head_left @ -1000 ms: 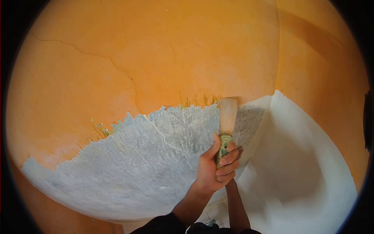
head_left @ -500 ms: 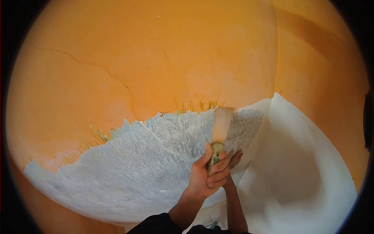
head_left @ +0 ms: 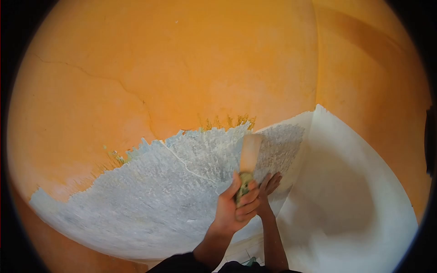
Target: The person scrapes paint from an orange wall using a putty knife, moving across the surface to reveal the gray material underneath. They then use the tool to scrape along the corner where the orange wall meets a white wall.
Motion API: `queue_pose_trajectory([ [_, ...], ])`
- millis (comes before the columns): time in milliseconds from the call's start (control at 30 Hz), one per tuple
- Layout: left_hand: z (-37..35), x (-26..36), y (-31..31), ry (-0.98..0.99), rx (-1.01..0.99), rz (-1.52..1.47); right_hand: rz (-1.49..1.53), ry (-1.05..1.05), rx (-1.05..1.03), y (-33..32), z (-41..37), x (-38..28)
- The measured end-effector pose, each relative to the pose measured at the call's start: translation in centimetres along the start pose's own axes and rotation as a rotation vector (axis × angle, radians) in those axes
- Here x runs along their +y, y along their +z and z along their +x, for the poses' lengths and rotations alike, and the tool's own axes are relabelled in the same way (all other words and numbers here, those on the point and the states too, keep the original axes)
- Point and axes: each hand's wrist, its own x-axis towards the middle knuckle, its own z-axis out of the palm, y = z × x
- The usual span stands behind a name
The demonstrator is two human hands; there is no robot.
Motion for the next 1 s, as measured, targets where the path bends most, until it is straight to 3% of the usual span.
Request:
queue_pose_trajectory([
  [500, -0.3, 0.4, -0.9, -0.062, -0.036, -0.062, 0.008, -0.003, -0.060, -0.2, -0.2, 0.7],
  [567, 0.7, 0.4, 0.1, -0.088, -0.059, -0.061, -0.209, 0.026, -0.143, 1.4, -0.2, 3.1],
  [633, 2.5, 0.1, 1.0, -0.078, -0.080, -0.042, -0.214, 0.027, -0.153, 1.2, -0.9, 2.4],
  [700, 1.3, -0.4, 0.0, -0.049, -0.045, -0.056, -0.021, -0.035, -0.049, 0.1, -0.4, 1.3],
  [1000, 0.8, 0.1, -0.8, -0.099, -0.071, -0.091, -0.013, 0.005, -0.025, 0.3, 0.1, 1.3],
])
